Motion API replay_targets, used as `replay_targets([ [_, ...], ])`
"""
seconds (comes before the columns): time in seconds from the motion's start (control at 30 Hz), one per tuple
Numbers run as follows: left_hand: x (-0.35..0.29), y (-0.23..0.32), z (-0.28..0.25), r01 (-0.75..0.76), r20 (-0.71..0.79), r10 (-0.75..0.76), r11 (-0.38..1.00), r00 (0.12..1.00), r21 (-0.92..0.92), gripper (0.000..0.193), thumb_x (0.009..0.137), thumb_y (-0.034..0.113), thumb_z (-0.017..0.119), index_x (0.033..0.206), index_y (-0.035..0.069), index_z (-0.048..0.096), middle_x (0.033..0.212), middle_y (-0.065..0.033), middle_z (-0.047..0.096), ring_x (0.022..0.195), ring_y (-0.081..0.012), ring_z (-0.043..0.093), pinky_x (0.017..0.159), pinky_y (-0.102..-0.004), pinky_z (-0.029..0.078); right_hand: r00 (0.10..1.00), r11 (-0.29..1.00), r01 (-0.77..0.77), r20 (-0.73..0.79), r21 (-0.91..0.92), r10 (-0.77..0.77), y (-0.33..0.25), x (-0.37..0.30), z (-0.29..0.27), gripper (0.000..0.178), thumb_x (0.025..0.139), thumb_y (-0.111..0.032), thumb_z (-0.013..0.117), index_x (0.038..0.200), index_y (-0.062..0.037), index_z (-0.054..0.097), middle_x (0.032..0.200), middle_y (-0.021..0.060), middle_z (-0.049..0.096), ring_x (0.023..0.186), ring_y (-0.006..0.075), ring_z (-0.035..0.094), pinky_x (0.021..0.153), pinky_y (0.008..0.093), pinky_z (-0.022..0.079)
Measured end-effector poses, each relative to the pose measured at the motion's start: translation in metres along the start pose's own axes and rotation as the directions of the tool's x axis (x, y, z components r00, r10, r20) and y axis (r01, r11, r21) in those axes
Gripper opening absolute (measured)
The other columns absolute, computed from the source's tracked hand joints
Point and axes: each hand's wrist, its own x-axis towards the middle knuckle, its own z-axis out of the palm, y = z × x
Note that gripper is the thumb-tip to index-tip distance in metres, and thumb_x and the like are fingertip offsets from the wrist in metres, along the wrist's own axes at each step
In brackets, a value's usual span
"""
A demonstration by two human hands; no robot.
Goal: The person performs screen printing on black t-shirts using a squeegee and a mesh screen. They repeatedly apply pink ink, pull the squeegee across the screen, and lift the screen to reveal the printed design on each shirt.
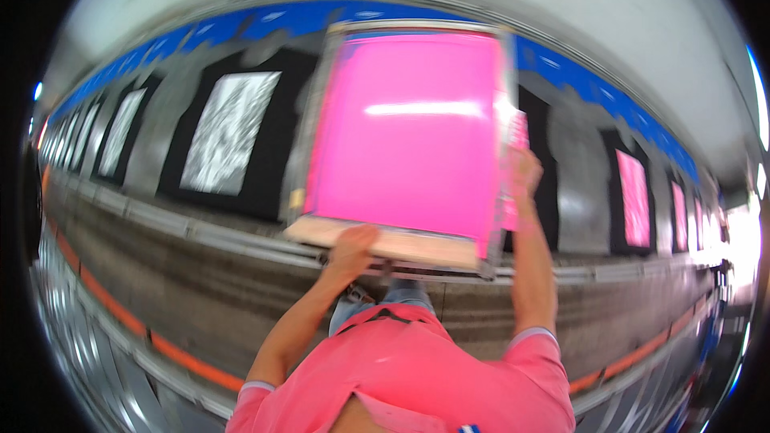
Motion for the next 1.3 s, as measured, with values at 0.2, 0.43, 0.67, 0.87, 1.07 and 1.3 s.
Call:
replay_targets([
  [0.2, -0.034, -0.107, -0.098, 0.057, 0.084, -0.069, 0.988, 0.994, 0.143, 0.047, 0.061, -0.007, 0.061, 0.107, 0.002, 0.067, 0.11, -0.0156, 0.069, 0.104, -0.0352, 0.064, 0.088, -0.0452, 0.05, 0.997, 0.876, -0.026, -0.072, -0.482, -0.01, -0.066, -0.065, 0.185, 0.036, 0.084, -0.041, 0.073, 0.094, -0.0071, 0.073, 0.089, 0.0179, 0.072, 0.084, 0.0359, 0.07, 0.075, 0.0433, 0.054],
  [0.43, -0.086, -0.235, -0.219, 0.115, 0.162, -0.167, 0.95, 0.973, 0.291, 0.048, 0.059, -0.013, 0.059, 0.104, -0.001, 0.069, 0.106, -0.0171, 0.07, 0.101, -0.0381, 0.065, 0.087, -0.0459, 0.051, 0.95, 0.917, -0.283, 0.048, -0.28, 0.308, -0.084, -0.146, 0.381, 0.039, 0.085, -0.038, 0.068, 0.108, -0.0071, 0.07, 0.09, 0.0248, 0.071, 0.088, 0.0411, 0.07, 0.081, 0.0481, 0.054],
  [0.67, -0.104, -0.333, -0.29, 0.108, 0.289, -0.194, 0.952, 0.937, 0.287, 0.047, 0.06, -0.014, 0.058, 0.103, -0.002, 0.07, 0.106, -0.0196, 0.07, 0.098, -0.0392, 0.066, 0.084, -0.0472, 0.052, 0.905, 0.877, -0.402, 0.031, -0.262, 0.424, -0.115, -0.195, 0.472, 0.035, 0.085, -0.032, 0.066, 0.106, -0.0037, 0.07, 0.088, 0.0273, 0.07, 0.089, 0.0451, 0.068, 0.081, 0.0491, 0.053],
  [0.87, -0.118, -0.373, -0.326, 0.108, 0.286, -0.188, 0.955, 0.94, 0.276, 0.043, 0.061, -0.012, 0.059, 0.101, -0.002, 0.071, 0.107, -0.0206, 0.07, 0.095, -0.04, 0.067, 0.083, -0.0474, 0.053, 0.938, 0.9, -0.335, -0.015, -0.277, 0.345, -0.126, -0.215, 0.526, 0.038, 0.087, -0.031, 0.064, 0.11, -0.0014, 0.069, 0.081, 0.0285, 0.069, 0.083, 0.0454, 0.069, 0.08, 0.0487, 0.054],
  [1.07, -0.131, -0.407, -0.35, 0.114, 0.295, -0.19, 0.96, 0.936, 0.257, 0.042, 0.06, -0.011, 0.061, 0.099, -0.001, 0.071, 0.103, -0.0201, 0.071, 0.092, -0.04, 0.067, 0.079, -0.0472, 0.053, 0.937, 0.904, -0.338, -0.006, -0.26, 0.349, -0.131, -0.227, 0.563, 0.037, 0.085, -0.033, 0.066, 0.108, -0.004, 0.07, 0.087, 0.0271, 0.07, 0.087, 0.045, 0.068, 0.083, 0.049, 0.053],
  [1.3, -0.131, -0.419, -0.36, 0.146, 0.322, -0.226, 0.956, 0.92, 0.255, 0.037, 0.062, -0.01, 0.063, 0.098, -0.001, 0.071, 0.099, -0.0211, 0.07, 0.088, -0.0412, 0.066, 0.076, -0.0479, 0.053, 0.923, 0.879, -0.38, -0.061, -0.288, 0.379, -0.131, -0.238, 0.579, 0.035, 0.083, -0.035, 0.07, 0.103, -0.0065, 0.073, 0.083, 0.0238, 0.071, 0.082, 0.04, 0.07, 0.079, 0.0452, 0.055],
])
